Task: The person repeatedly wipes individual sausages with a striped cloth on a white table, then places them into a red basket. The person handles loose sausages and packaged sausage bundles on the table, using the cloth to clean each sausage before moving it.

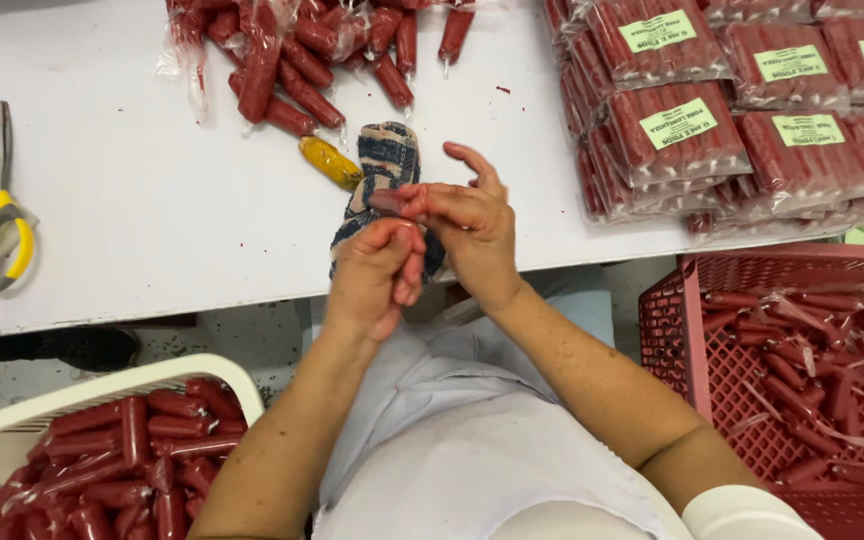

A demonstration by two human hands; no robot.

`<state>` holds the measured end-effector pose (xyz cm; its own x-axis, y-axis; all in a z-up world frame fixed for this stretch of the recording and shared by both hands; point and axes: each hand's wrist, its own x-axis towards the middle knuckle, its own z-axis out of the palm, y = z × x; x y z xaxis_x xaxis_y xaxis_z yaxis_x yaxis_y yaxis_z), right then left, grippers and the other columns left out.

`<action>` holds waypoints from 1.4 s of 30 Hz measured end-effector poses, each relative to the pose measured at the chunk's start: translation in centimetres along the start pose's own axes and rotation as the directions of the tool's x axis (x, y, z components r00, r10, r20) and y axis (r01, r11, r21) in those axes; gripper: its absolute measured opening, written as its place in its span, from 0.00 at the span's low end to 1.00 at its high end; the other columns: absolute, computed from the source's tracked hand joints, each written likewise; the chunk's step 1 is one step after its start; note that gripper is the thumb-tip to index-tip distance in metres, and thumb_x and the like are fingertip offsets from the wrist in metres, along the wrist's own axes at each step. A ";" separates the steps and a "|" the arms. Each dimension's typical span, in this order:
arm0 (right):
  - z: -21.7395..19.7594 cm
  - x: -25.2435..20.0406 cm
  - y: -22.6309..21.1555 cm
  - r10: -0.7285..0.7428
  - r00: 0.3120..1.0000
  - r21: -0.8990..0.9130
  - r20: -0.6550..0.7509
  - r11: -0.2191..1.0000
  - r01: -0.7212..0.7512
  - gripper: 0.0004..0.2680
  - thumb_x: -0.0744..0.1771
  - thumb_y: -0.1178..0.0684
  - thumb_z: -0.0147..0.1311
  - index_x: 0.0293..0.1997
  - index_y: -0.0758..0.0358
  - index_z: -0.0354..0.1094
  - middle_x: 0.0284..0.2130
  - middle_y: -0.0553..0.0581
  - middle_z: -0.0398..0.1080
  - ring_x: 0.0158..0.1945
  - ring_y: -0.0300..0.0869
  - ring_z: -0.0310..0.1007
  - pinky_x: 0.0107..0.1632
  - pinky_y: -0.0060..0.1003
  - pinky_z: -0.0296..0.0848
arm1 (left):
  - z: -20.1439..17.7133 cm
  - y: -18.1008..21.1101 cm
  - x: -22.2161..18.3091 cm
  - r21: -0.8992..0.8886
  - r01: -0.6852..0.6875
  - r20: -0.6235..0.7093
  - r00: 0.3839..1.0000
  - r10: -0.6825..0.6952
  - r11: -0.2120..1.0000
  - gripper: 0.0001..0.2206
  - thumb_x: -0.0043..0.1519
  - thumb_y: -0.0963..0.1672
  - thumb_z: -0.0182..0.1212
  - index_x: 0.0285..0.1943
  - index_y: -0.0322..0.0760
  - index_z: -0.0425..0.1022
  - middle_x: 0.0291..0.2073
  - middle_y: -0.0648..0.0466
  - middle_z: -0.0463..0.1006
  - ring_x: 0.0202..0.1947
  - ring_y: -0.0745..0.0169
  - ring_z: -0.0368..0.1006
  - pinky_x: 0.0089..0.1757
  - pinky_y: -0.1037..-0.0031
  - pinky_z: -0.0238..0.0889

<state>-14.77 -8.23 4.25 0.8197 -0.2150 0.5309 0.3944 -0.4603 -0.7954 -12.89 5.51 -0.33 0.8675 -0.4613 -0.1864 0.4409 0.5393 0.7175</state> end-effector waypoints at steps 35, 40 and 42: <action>3.6 -2.5 5.8 0.301 0.953 0.490 0.013 0.829 -0.269 0.17 0.62 0.64 0.66 0.49 0.63 0.58 0.37 0.60 0.78 0.49 0.43 0.78 0.50 0.32 0.77 | -0.1 0.6 2.7 0.602 -0.657 0.153 0.654 0.741 0.455 0.03 0.62 0.40 0.67 0.38 0.34 0.78 0.40 0.48 0.74 0.40 0.59 0.76 0.41 0.73 0.69; 2.1 -0.8 4.3 0.072 0.996 -0.035 0.053 0.997 -0.070 0.12 0.67 0.45 0.59 0.53 0.53 0.73 0.39 0.53 0.78 0.44 0.45 0.80 0.44 0.37 0.79 | 1.1 4.5 2.0 0.610 -0.732 0.361 0.599 0.715 0.305 0.06 0.64 0.43 0.63 0.38 0.37 0.84 0.39 0.49 0.80 0.32 0.58 0.78 0.32 0.74 0.72; 2.1 -1.1 4.3 -0.058 0.981 0.001 0.184 0.998 0.059 0.28 0.62 0.22 0.44 0.55 0.51 0.73 0.45 0.54 0.77 0.51 0.47 0.78 0.54 0.42 0.76 | 1.0 5.3 1.2 0.483 -0.759 0.539 0.651 0.535 0.437 0.10 0.62 0.45 0.61 0.32 0.40 0.84 0.12 0.66 0.72 0.11 0.74 0.68 0.20 0.85 0.66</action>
<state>-13.15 -8.15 -0.35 0.8579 -0.0263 0.5132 0.4421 -0.4712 -0.7632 -9.74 7.14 3.91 0.6764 -0.3916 0.6238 -0.5767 0.2452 0.7793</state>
